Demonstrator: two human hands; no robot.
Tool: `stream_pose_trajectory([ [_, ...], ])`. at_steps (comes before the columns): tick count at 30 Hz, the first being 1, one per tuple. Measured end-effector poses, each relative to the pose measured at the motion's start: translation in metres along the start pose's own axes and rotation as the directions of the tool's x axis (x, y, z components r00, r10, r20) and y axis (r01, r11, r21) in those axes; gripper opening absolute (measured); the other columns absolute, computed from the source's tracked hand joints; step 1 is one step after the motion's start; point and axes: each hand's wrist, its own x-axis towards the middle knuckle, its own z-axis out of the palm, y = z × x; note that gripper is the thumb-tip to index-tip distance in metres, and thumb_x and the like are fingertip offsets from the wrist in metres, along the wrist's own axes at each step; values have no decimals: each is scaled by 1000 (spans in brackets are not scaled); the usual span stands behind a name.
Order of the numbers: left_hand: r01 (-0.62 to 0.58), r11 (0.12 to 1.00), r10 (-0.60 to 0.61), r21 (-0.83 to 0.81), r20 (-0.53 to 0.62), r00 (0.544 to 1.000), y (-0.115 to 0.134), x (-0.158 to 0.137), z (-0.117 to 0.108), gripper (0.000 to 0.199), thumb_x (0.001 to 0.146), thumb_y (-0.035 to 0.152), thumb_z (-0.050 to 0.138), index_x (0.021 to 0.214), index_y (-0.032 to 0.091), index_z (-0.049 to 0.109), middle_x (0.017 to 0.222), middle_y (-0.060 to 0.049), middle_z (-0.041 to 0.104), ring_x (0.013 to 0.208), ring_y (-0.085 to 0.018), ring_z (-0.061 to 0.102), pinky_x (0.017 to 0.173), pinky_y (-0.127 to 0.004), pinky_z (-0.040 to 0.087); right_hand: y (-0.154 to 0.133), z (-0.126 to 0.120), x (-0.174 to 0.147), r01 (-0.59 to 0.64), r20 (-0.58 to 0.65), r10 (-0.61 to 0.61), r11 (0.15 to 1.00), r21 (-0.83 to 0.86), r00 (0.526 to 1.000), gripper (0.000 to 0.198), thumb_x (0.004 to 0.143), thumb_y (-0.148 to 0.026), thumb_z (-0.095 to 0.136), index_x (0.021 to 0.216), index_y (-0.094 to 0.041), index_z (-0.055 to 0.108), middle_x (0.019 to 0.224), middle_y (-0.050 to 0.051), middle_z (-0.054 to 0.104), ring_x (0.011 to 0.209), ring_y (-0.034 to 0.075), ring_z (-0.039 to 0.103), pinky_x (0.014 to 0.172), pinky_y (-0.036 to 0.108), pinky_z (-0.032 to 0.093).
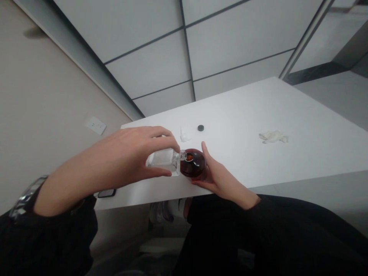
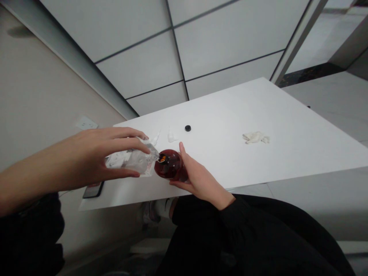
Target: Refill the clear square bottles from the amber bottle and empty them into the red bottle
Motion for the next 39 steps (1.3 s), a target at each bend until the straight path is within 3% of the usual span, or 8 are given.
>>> stream_pose_trajectory([
  [18, 17, 1000, -17, 16, 31, 999, 4, 4, -1, 31, 92, 45, 77, 120, 32, 73, 123, -4, 76, 101, -25, 72, 81, -34, 53, 0, 1, 0, -17, -2, 17, 1000, 3, 1000, 125, 93, -35, 78, 170, -33, -21, 162, 18, 54, 146, 37, 58, 117, 61, 48],
  [32, 20, 1000, -19, -23, 24, 1000, 1, 2, -2, 33, 96, 51, 71, 124, 34, 73, 126, -4, 75, 101, -24, 71, 84, -34, 54, 2, 1, 0, 1, -3, -1, 1000, 5, 1000, 124, 95, -42, 77, 169, -36, -22, 165, 17, 51, 146, 38, 57, 117, 64, 48],
  [39, 9, 999, -10, 39, 33, 999, 3, 4, -3, 33, 95, 50, 72, 124, 34, 72, 125, -4, 75, 100, -25, 72, 80, -35, 53, 2, 1, 0, 3, -5, -3, 1000, 8, 1000, 123, 94, -41, 77, 170, -35, -20, 166, 17, 50, 147, 38, 56, 118, 63, 47],
])
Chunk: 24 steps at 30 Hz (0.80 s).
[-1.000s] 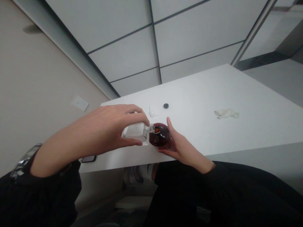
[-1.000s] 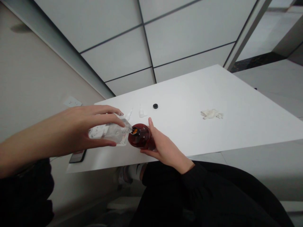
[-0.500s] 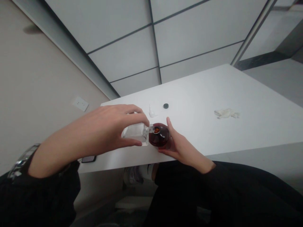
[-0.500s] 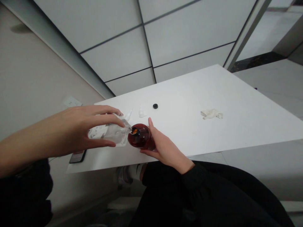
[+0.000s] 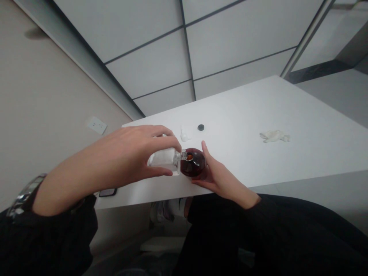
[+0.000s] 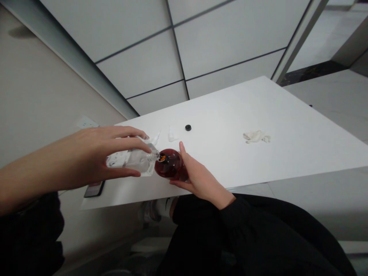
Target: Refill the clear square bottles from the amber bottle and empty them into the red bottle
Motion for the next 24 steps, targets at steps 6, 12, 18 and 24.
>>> stream_pose_trajectory([
  [6, 17, 1000, -18, -23, -7, 1000, 0, 0, 0, 33, 96, 54, 70, 123, 34, 73, 125, -4, 75, 100, -25, 72, 82, -36, 55, 1, 3, 0, 0, -25, 0, 1000, 17, 1000, 122, 93, -41, 78, 171, -35, -16, 166, 16, 51, 148, 38, 55, 119, 64, 46],
  [12, 12, 1000, -12, 14, -4, 1000, -1, 0, 1, 35, 95, 54, 70, 123, 33, 73, 125, -4, 75, 101, -26, 72, 83, -36, 56, 0, 1, 0, -12, -3, 12, 1000, 15, 1000, 122, 93, -42, 78, 171, -35, -17, 166, 16, 50, 148, 38, 55, 119, 65, 46],
  [18, 8, 1000, -8, 21, -4, 1000, 0, 0, 0, 34, 95, 54, 70, 122, 33, 73, 126, -4, 75, 103, -27, 72, 83, -37, 56, -2, -1, 0, -13, 1, 13, 1000, 10, 1000, 123, 93, -43, 78, 171, -33, -16, 165, 18, 51, 148, 39, 55, 119, 64, 46],
  [24, 19, 1000, -19, -11, -3, 1000, 1, 1, 0, 34, 96, 54, 69, 122, 33, 74, 124, -4, 75, 101, -26, 72, 84, -36, 55, -1, 0, 0, -11, -1, 11, 1000, 2, 1000, 122, 94, -43, 77, 171, -35, -17, 166, 17, 51, 148, 39, 55, 118, 65, 47],
])
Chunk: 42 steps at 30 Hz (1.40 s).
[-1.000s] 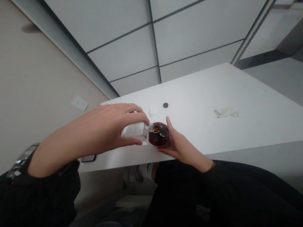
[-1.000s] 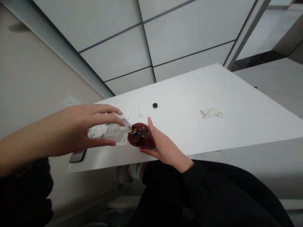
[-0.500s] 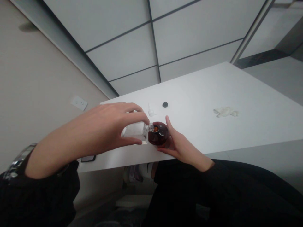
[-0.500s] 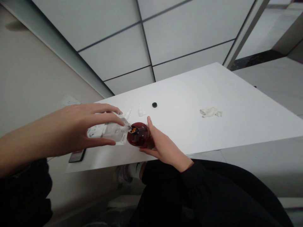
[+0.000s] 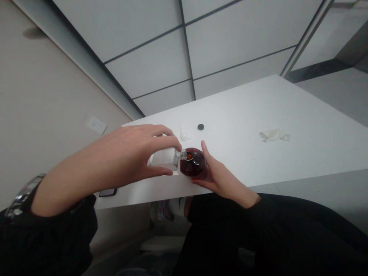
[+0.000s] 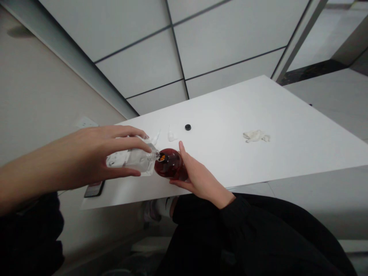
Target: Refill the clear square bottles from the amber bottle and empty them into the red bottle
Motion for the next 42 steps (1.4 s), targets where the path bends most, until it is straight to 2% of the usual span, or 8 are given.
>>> stream_pose_trajectory([
  [8, 16, 999, -16, -33, 12, 1000, 0, 0, -1, 34, 96, 55, 69, 122, 34, 74, 124, -4, 75, 100, -26, 71, 84, -36, 54, -2, -1, 0, -14, 3, 14, 1000, 11, 1000, 123, 93, -42, 78, 171, -34, -16, 165, 18, 51, 149, 39, 54, 120, 65, 45],
  [14, 9, 1000, -9, 14, 30, 1000, 2, 2, -2, 33, 95, 51, 70, 123, 34, 73, 123, -4, 76, 98, -25, 71, 79, -35, 53, -1, 0, 0, -20, 5, 20, 1000, 19, 1000, 125, 92, -41, 80, 171, -34, -16, 165, 18, 51, 149, 39, 54, 120, 66, 45],
  [26, 8, 1000, -7, -15, 24, 1000, 2, 2, -2, 32, 96, 52, 70, 123, 34, 73, 125, -4, 75, 101, -25, 71, 82, -35, 53, 0, 0, 0, -22, 2, 22, 1000, 15, 1000, 124, 92, -43, 79, 171, -33, -16, 167, 19, 48, 151, 40, 52, 120, 67, 44],
  [35, 4, 1000, -4, 5, 36, 999, 1, 0, -2, 33, 96, 53, 69, 124, 35, 72, 126, -4, 75, 99, -25, 72, 78, -35, 54, 0, 0, 1, -15, -1, 15, 1000, 20, 1000, 124, 93, -41, 78, 171, -34, -17, 163, 18, 53, 147, 39, 56, 118, 65, 47],
  [42, -3, 1000, 3, 11, 24, 1000, 2, 0, -3, 32, 95, 50, 72, 123, 34, 72, 127, -5, 75, 104, -26, 73, 85, -36, 55, -2, -1, 1, -21, 6, 21, 1000, 23, 1000, 125, 92, -40, 80, 171, -34, -16, 163, 18, 53, 147, 39, 56, 119, 65, 46],
])
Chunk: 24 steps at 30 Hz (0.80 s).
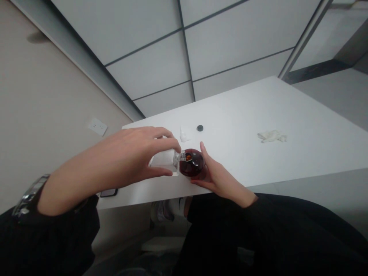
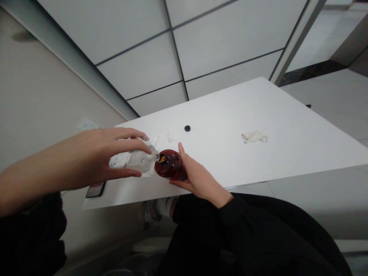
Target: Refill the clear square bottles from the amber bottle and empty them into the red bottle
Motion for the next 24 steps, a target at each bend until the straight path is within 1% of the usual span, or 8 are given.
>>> stream_pose_trajectory([
  [6, 30, 999, -30, 20, 26, 999, 9, 1, -7, 28, 92, 39, 79, 118, 31, 73, 127, -5, 75, 105, -26, 73, 86, -36, 56, 2, 3, -1, 14, -11, -14, 1000, -2, 1000, 122, 93, -39, 79, 171, -34, -15, 168, 19, 47, 150, 37, 54, 120, 64, 45],
  [10, 48, 996, -51, 69, 53, 997, 13, 2, -11, 30, 90, 37, 82, 118, 30, 73, 124, -5, 75, 102, -25, 73, 82, -34, 55, 4, 5, -1, 16, -22, -16, 1000, -4, 1000, 124, 91, -38, 81, 172, -34, -13, 167, 19, 49, 150, 37, 53, 121, 65, 44],
  [12, 46, 996, -51, 79, 63, 997, 14, 2, -12, 32, 89, 37, 83, 118, 30, 73, 125, -5, 75, 104, -26, 73, 83, -34, 55, 4, 6, -1, 19, -29, -19, 1000, -6, 999, 124, 90, -37, 81, 172, -34, -13, 166, 19, 50, 151, 37, 53, 121, 65, 43],
  [17, 61, 996, -66, 62, 73, 995, 15, 3, -13, 36, 86, 33, 86, 119, 30, 73, 127, -5, 75, 105, -26, 73, 84, -34, 54, 4, 5, -1, 19, -20, -20, 1000, -8, 1000, 122, 92, -38, 79, 172, -33, -13, 164, 19, 52, 150, 37, 53, 120, 65, 45],
  [19, 59, 997, -63, 53, 69, 996, 14, 3, -12, 34, 86, 33, 86, 118, 30, 73, 125, -5, 76, 103, -26, 73, 83, -34, 54, 3, 4, -1, 31, -20, -31, 1000, -7, 999, 122, 93, -39, 79, 172, -33, -13, 165, 20, 51, 151, 37, 52, 120, 64, 45],
  [24, 43, 998, -46, 54, 62, 997, 13, 4, -10, 35, 85, 34, 86, 117, 30, 73, 127, -6, 75, 107, -28, 73, 84, -37, 56, 2, 4, -1, 54, -20, -54, 999, -4, 998, 122, 93, -39, 79, 171, -35, -14, 167, 19, 49, 150, 37, 53, 120, 65, 45],
])
